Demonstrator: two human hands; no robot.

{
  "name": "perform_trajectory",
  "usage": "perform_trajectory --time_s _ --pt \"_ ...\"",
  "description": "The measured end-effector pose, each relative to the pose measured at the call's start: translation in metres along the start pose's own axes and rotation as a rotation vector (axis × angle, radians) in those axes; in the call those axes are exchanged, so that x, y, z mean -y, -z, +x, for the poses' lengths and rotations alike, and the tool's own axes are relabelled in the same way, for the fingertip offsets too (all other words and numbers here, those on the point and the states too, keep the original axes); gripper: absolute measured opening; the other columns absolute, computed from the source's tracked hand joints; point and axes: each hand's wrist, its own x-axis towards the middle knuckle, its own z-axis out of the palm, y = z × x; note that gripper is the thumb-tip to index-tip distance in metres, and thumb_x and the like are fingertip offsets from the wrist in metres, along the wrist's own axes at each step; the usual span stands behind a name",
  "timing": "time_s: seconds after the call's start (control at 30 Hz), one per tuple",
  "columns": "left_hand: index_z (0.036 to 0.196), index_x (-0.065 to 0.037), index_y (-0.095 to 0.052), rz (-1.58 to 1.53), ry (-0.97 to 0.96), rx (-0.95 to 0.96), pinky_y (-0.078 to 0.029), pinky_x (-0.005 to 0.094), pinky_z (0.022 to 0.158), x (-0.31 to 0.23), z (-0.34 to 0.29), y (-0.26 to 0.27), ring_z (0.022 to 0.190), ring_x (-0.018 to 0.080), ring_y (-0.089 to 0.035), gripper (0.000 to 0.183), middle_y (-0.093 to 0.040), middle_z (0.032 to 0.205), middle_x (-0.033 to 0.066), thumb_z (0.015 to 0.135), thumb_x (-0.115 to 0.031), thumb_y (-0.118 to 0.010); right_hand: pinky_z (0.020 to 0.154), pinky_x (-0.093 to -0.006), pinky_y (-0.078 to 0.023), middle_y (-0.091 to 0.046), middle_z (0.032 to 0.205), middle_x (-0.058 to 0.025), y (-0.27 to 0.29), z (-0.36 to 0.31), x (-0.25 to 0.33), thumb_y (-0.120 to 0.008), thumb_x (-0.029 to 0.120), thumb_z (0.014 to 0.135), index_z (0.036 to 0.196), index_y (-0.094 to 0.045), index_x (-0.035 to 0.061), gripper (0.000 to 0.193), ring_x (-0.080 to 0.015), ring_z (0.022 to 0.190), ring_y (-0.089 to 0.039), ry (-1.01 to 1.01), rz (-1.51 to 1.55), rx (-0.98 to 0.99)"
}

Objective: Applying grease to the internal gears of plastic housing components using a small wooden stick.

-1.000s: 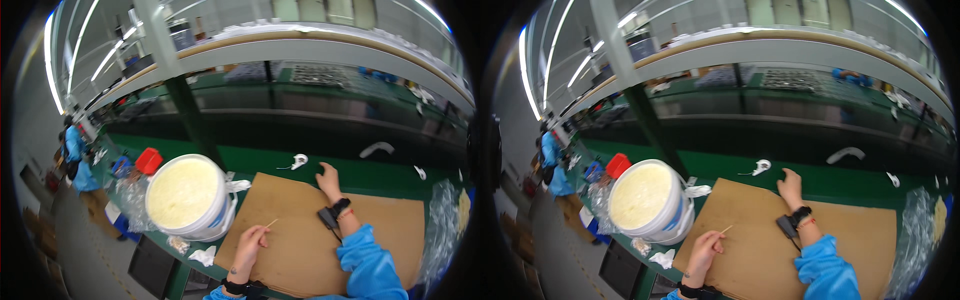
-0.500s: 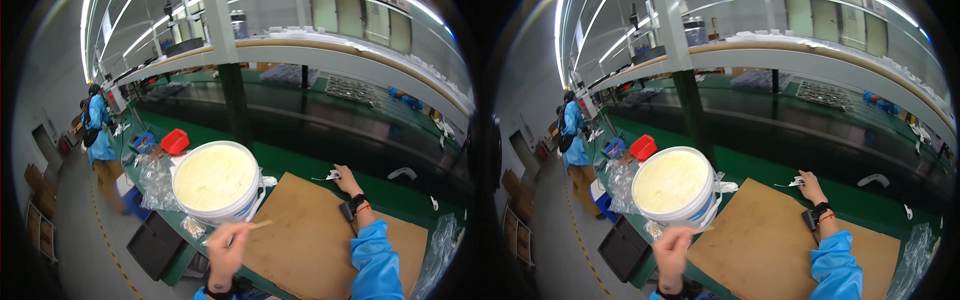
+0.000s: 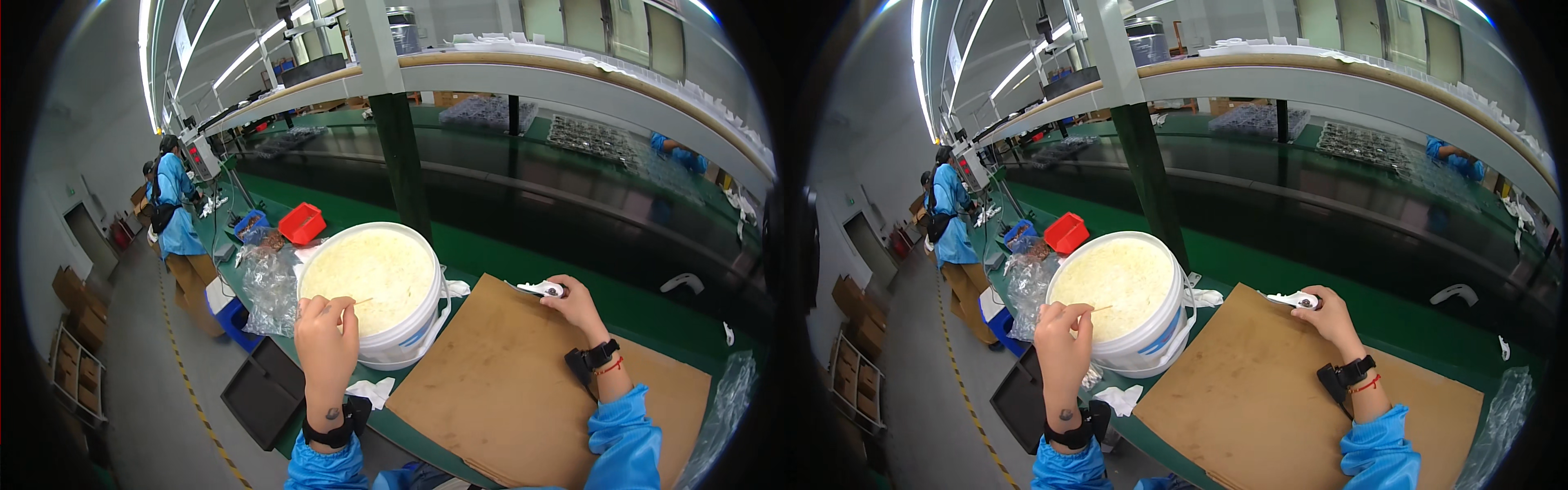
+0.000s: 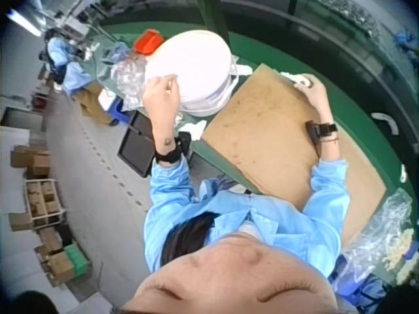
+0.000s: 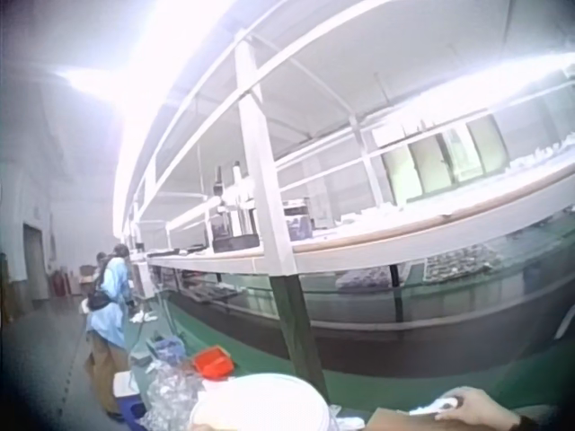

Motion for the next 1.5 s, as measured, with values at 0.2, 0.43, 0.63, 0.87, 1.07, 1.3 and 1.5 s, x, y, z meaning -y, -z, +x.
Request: perform_trajectory --time_s 0.2,0.43,0.63,0.87,1.07,1.3,1.5 --pt "0.079 -0.002 -0.07 0.032 -0.009 0.049 -0.042 0.036 0.065 0.002 0.004 -0.003 0.064 0.0263 -0.051 0.008 -0.052 0.063 0.011 0.073 -0.001 -0.065 0.079 -0.0255 -0.05 -0.06 0.108 -0.0083 -0.008 -0.024 0.033 -0.075 0.005 0.075 0.12 -0.057 0.0009 0.048 -0.0136 0.09 -0.061 0.064 0.304 0.067" --pt "0.08 -0.003 -0.07 0.054 -0.012 0.064 -0.044 0.039 0.062 0.002 0.002 0.0 0.07 0.0291 -0.052 0.007 -0.053 0.064 0.0105 0.075 -0.002 -0.065 0.085 -0.0277 -0.051 -0.059 0.114 -0.0112 -0.006 -0.053 0.078 -0.074 0.001 0.074 0.125 -0.049 0.0017 0.057 -0.0165 0.101 -0.061 0.108 0.559 0.087" --pt "0.084 -0.002 -0.07 -0.288 0.167 0.033 -0.04 0.0303 0.062 -0.028 -0.004 0.016 0.066 0.0187 -0.051 0.011 -0.054 0.065 0.008 0.076 0.001 -0.064 0.084 -0.03 -0.052 -0.061 0.113 -0.0116 0.003 -0.084 0.129 -0.078 0.004 0.07 0.123 -0.049 0.0014 0.061 -0.0197 0.103 -0.062 0.391 0.34 -0.059" --pt "0.086 0.0 -0.071 -0.795 0.124 0.126 -0.038 0.0258 0.063 -0.093 -0.028 0.024 0.071 0.0157 -0.05 0.022 -0.055 0.07 0.0049 0.067 0.008 -0.065 0.08 -0.0331 -0.05 -0.065 0.105 -0.0108 0.02 -0.122 0.169 -0.086 0.017 0.062 0.121 -0.051 0.0021 0.07 -0.0247 0.092 -0.062 0.597 0.093 -0.135" --pt "0.085 -0.006 -0.074 -0.778 -0.078 0.172 -0.038 0.0277 0.064 -0.118 -0.039 0.017 0.071 0.0171 -0.048 0.029 -0.052 0.071 0.0015 0.059 0.007 -0.071 0.077 -0.032 -0.049 -0.067 0.104 -0.0102 0.033 -0.135 0.175 -0.089 0.017 0.058 0.12 -0.051 0.0017 0.074 -0.023 0.091 -0.063 0.712 0.086 -0.172" --pt "0.085 -0.01 -0.075 -0.719 -0.176 0.197 -0.038 0.0285 0.063 -0.129 -0.039 0.013 0.071 0.0171 -0.045 0.034 -0.047 0.069 -0.0006 0.055 0.005 -0.073 0.07 -0.0318 -0.049 -0.063 0.097 -0.0095 0.036 -0.139 0.169 -0.085 0.017 0.063 0.12 -0.053 0.0015 0.067 -0.025 0.084 -0.06 0.749 0.133 -0.207" --pt "0.078 -0.006 -0.072 -0.677 -0.163 0.169 -0.04 0.0331 0.073 -0.136 -0.042 0.019 0.075 0.0197 -0.045 0.023 -0.047 0.07 0.0019 0.055 -0.001 -0.068 0.068 -0.031 -0.049 -0.062 0.094 -0.0107 0.038 -0.141 0.172 -0.085 0.019 0.064 0.119 -0.054 0.0 0.065 -0.0249 0.082 -0.061 0.773 0.161 -0.214"
